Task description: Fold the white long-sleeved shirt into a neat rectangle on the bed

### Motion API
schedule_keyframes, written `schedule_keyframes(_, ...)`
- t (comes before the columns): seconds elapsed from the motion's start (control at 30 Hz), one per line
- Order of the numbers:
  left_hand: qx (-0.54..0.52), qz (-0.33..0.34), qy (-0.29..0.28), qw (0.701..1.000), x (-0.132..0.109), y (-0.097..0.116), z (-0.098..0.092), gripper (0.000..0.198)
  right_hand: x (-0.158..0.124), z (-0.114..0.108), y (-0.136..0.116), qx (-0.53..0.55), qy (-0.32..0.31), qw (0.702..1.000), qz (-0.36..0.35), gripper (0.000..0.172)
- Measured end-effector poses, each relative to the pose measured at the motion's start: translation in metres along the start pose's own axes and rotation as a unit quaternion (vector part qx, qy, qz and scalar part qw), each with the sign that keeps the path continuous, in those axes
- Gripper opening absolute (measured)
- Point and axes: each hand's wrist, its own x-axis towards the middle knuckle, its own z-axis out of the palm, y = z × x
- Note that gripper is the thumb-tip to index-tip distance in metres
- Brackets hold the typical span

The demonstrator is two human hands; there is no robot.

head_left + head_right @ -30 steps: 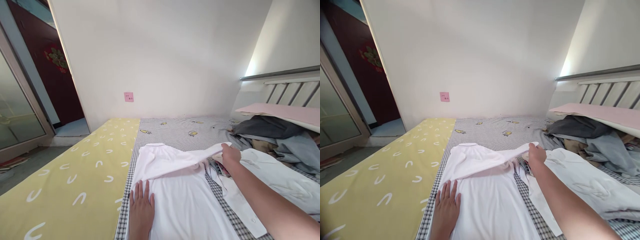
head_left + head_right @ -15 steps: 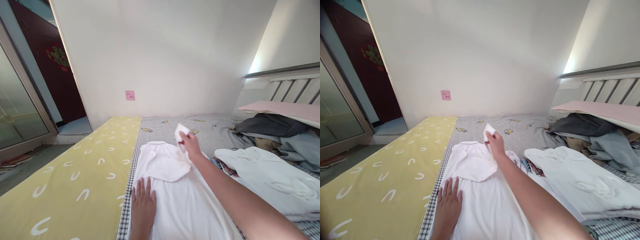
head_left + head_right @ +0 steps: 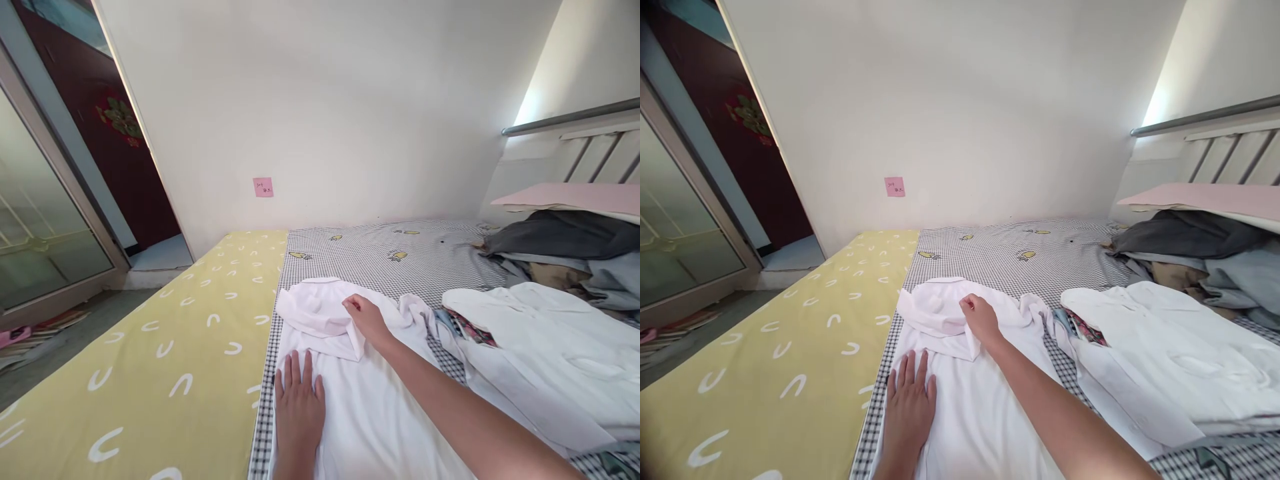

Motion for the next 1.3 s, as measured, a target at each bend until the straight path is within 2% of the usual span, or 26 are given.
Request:
schedule_keyframes(0.07, -0.003, -0.002, -0.008, 1.000, 0.000, 0.000, -0.001, 0.051, -0.003, 0.005, 0.004, -0.062, -0.014, 0.998, -0.001, 0.020)
schedule_keyframes(0.17, -0.014, -0.008, -0.020, 1.000, 0.000, 0.000, -0.001, 0.052, -0.007, 0.017, 0.007, -0.143, -0.029, 0.989, 0.011, 0.034)
schedule_keyframes(0.27, -0.029, -0.016, -0.027, 0.999, 0.000, 0.000, -0.001, 0.051, -0.010, 0.022, 0.009, -0.185, -0.024, 0.982, 0.023, 0.028)
schedule_keyframes(0.37, -0.043, -0.025, -0.032, 0.998, 0.001, 0.001, -0.003, 0.051, -0.004, 0.013, 0.013, -0.191, 0.033, 0.980, 0.044, 0.026)
schedule_keyframes(0.5, -0.057, -0.031, -0.040, 0.997, 0.002, 0.002, -0.005, 0.051, 0.007, -0.010, 0.030, -0.167, 0.137, 0.967, 0.134, 0.027)
schedule_keyframes(0.57, -0.058, -0.034, -0.043, 0.997, 0.002, 0.002, -0.006, 0.050, 0.007, -0.017, 0.044, -0.149, 0.148, 0.964, 0.163, 0.031)
schedule_keyframes(0.67, -0.049, -0.031, -0.039, 0.998, 0.002, 0.001, -0.004, 0.050, 0.002, -0.019, 0.062, -0.122, 0.114, 0.972, 0.166, 0.036)
schedule_keyframes(0.73, -0.032, -0.020, -0.030, 0.999, 0.002, 0.001, -0.003, 0.050, 0.000, -0.015, 0.064, -0.105, 0.098, 0.979, 0.143, 0.041)
schedule_keyframes(0.83, 0.000, -0.001, -0.015, 1.000, 0.002, -0.001, -0.001, 0.051, 0.002, 0.000, 0.048, -0.087, 0.094, 0.990, 0.056, 0.050)
schedule_keyframes(0.9, 0.009, 0.007, -0.003, 1.000, 0.002, -0.002, 0.000, 0.051, 0.003, 0.017, 0.033, -0.086, 0.065, 0.994, -0.020, 0.056)
schedule_keyframes(1.0, 0.003, 0.019, 0.019, 1.000, 0.003, -0.005, 0.002, 0.051, -0.003, 0.047, 0.021, -0.107, -0.027, 0.989, -0.099, 0.068)
schedule_keyframes(1.13, -0.016, 0.024, 0.032, 0.999, 0.005, -0.009, 0.008, 0.053, -0.012, 0.073, 0.030, -0.168, -0.206, 0.958, -0.105, 0.081)
schedule_keyframes(1.2, -0.021, 0.021, 0.023, 0.999, 0.006, -0.010, 0.011, 0.054, -0.015, 0.071, 0.035, -0.127, -0.243, 0.957, -0.093, 0.087)
schedule_keyframes(1.3, -0.021, 0.017, 0.003, 1.000, 0.007, -0.012, 0.014, 0.057, -0.023, 0.045, 0.040, -0.010, -0.175, 0.982, -0.068, 0.077)
